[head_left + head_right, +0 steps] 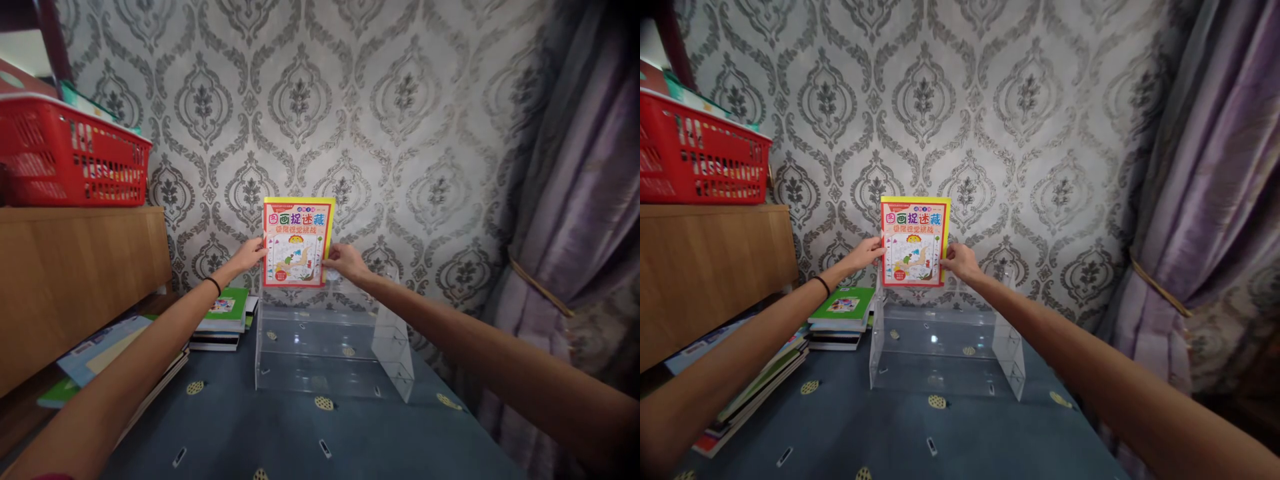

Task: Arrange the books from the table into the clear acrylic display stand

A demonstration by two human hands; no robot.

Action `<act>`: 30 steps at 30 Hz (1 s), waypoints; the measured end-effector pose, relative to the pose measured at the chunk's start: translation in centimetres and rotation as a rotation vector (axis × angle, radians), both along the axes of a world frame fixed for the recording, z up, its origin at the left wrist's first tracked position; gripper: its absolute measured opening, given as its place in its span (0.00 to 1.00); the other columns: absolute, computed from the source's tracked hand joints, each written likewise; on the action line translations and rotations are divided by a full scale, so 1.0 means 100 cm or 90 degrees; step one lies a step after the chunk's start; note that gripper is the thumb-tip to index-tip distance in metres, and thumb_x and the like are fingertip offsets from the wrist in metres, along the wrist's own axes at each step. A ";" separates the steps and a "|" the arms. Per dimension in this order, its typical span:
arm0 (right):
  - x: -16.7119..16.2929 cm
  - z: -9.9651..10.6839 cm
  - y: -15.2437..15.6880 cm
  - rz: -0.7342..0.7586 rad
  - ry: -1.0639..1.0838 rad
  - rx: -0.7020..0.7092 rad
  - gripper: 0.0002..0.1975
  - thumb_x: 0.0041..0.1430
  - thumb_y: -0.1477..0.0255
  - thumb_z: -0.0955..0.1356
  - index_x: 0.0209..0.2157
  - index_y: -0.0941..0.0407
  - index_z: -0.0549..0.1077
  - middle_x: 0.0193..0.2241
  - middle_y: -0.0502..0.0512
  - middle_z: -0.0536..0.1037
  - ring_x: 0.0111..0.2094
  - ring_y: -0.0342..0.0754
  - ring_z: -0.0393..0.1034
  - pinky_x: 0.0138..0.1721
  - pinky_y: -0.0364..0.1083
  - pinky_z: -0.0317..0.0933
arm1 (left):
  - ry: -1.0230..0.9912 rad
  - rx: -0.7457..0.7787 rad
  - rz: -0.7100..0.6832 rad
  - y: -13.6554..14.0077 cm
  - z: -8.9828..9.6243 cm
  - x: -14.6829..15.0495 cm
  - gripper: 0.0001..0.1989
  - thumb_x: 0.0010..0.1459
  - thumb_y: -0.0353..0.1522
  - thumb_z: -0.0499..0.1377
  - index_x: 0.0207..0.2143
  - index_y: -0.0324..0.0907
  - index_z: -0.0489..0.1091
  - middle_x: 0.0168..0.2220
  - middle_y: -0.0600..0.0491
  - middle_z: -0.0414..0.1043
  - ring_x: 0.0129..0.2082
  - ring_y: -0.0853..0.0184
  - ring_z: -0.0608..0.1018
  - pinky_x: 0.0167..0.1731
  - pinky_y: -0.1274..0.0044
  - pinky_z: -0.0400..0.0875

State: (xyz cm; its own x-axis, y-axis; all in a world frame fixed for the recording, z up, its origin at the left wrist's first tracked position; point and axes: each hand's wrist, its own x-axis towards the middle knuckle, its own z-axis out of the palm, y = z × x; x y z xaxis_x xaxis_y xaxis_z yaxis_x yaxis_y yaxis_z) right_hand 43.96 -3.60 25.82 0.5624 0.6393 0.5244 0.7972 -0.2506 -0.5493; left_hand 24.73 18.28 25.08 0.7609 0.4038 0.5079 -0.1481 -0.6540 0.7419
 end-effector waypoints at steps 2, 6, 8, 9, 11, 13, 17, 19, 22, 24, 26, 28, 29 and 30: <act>0.001 0.000 0.000 0.003 0.004 -0.003 0.11 0.48 0.77 0.74 0.23 0.55 0.67 0.24 0.50 0.79 0.27 0.46 0.75 0.27 0.40 0.65 | 0.008 -0.001 -0.002 -0.002 0.001 -0.001 0.08 0.51 0.33 0.59 0.34 0.40 0.66 0.36 0.50 0.78 0.33 0.64 0.78 0.23 0.81 0.67; 0.003 0.000 0.000 0.017 0.018 -0.010 0.10 0.49 0.77 0.74 0.24 0.56 0.68 0.23 0.50 0.79 0.27 0.46 0.75 0.27 0.41 0.66 | 0.014 -0.001 -0.008 -0.006 0.003 -0.003 0.09 0.51 0.34 0.59 0.36 0.40 0.66 0.39 0.48 0.79 0.36 0.62 0.79 0.23 0.80 0.68; 0.003 0.001 -0.001 0.023 0.022 -0.012 0.10 0.50 0.77 0.74 0.25 0.56 0.69 0.23 0.50 0.80 0.27 0.46 0.76 0.27 0.40 0.67 | 0.010 -0.001 -0.016 -0.007 0.003 -0.004 0.10 0.51 0.34 0.59 0.37 0.40 0.66 0.40 0.47 0.79 0.38 0.61 0.79 0.25 0.79 0.69; 0.003 0.001 -0.001 0.024 0.023 -0.012 0.09 0.50 0.77 0.74 0.25 0.56 0.69 0.24 0.50 0.80 0.27 0.46 0.76 0.27 0.40 0.67 | 0.008 -0.001 -0.020 -0.007 0.002 -0.004 0.11 0.51 0.34 0.60 0.37 0.40 0.66 0.41 0.47 0.79 0.38 0.60 0.79 0.25 0.79 0.69; 0.003 0.001 -0.002 0.022 0.022 -0.013 0.09 0.50 0.77 0.74 0.26 0.56 0.70 0.24 0.51 0.80 0.27 0.46 0.76 0.28 0.41 0.67 | 0.008 -0.001 -0.019 -0.006 0.001 -0.004 0.12 0.52 0.35 0.60 0.39 0.40 0.67 0.42 0.47 0.79 0.38 0.61 0.79 0.25 0.79 0.69; 0.004 0.001 -0.002 0.016 0.017 -0.015 0.08 0.50 0.77 0.74 0.26 0.56 0.71 0.25 0.51 0.81 0.28 0.47 0.76 0.28 0.41 0.67 | 0.010 0.000 -0.011 -0.004 0.000 -0.003 0.13 0.53 0.35 0.60 0.39 0.39 0.67 0.42 0.47 0.79 0.37 0.62 0.79 0.23 0.80 0.67; 0.007 0.000 -0.003 0.000 -0.001 -0.024 0.06 0.51 0.75 0.75 0.28 0.57 0.73 0.26 0.52 0.81 0.30 0.47 0.77 0.29 0.41 0.67 | 0.006 0.009 -0.017 0.001 -0.002 -0.001 0.14 0.53 0.36 0.60 0.41 0.39 0.67 0.43 0.46 0.79 0.37 0.62 0.79 0.22 0.81 0.65; 0.009 0.000 -0.003 -0.011 -0.009 -0.028 0.06 0.51 0.75 0.75 0.29 0.58 0.75 0.28 0.52 0.81 0.31 0.47 0.77 0.30 0.41 0.66 | 0.001 0.005 -0.022 0.002 -0.003 -0.001 0.16 0.53 0.37 0.61 0.43 0.38 0.68 0.45 0.46 0.79 0.39 0.61 0.80 0.22 0.81 0.65; 0.012 -0.001 -0.004 -0.024 -0.017 -0.034 0.05 0.52 0.75 0.75 0.31 0.58 0.76 0.29 0.54 0.82 0.33 0.48 0.77 0.31 0.41 0.66 | -0.006 0.004 -0.020 0.002 -0.004 -0.001 0.19 0.53 0.38 0.60 0.45 0.38 0.69 0.46 0.44 0.79 0.41 0.58 0.79 0.23 0.80 0.66; 0.013 -0.001 -0.004 -0.025 -0.021 -0.037 0.05 0.53 0.74 0.75 0.32 0.59 0.77 0.30 0.55 0.82 0.33 0.48 0.77 0.31 0.42 0.66 | -0.005 0.010 -0.019 0.001 -0.004 -0.001 0.20 0.53 0.39 0.60 0.45 0.38 0.68 0.46 0.44 0.78 0.42 0.57 0.79 0.23 0.79 0.67; 0.014 -0.002 -0.005 -0.022 -0.026 -0.038 0.05 0.53 0.74 0.75 0.33 0.59 0.78 0.31 0.55 0.83 0.33 0.49 0.78 0.32 0.42 0.66 | 0.000 0.012 -0.020 0.000 -0.004 -0.002 0.20 0.53 0.39 0.60 0.46 0.38 0.68 0.46 0.43 0.78 0.42 0.56 0.79 0.23 0.79 0.67; 0.015 -0.002 -0.005 -0.019 -0.030 -0.037 0.06 0.53 0.74 0.75 0.33 0.59 0.78 0.31 0.56 0.83 0.34 0.49 0.78 0.33 0.42 0.67 | 0.005 0.012 -0.020 0.000 -0.003 -0.003 0.21 0.53 0.40 0.60 0.46 0.38 0.68 0.46 0.43 0.78 0.42 0.55 0.79 0.23 0.79 0.67; 0.016 -0.003 -0.005 -0.017 -0.032 -0.037 0.06 0.53 0.73 0.75 0.33 0.59 0.78 0.31 0.56 0.83 0.34 0.49 0.78 0.33 0.42 0.67 | 0.007 0.011 -0.020 0.000 -0.003 -0.003 0.21 0.53 0.40 0.60 0.46 0.38 0.68 0.46 0.43 0.78 0.42 0.55 0.79 0.23 0.78 0.67; 0.016 -0.003 -0.005 -0.015 -0.034 -0.036 0.06 0.53 0.73 0.75 0.33 0.58 0.78 0.31 0.56 0.83 0.34 0.49 0.78 0.33 0.42 0.67 | 0.008 0.010 -0.021 0.000 -0.003 -0.003 0.22 0.52 0.40 0.61 0.46 0.37 0.68 0.46 0.43 0.78 0.42 0.55 0.79 0.24 0.78 0.68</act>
State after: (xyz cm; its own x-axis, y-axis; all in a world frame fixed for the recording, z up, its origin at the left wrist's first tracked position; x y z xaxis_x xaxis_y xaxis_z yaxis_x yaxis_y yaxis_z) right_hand 45.59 -4.13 25.52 0.5503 0.6555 0.5172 0.8181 -0.2993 -0.4911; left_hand 24.41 18.32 24.78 0.7800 0.3708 0.5041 -0.1600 -0.6605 0.7335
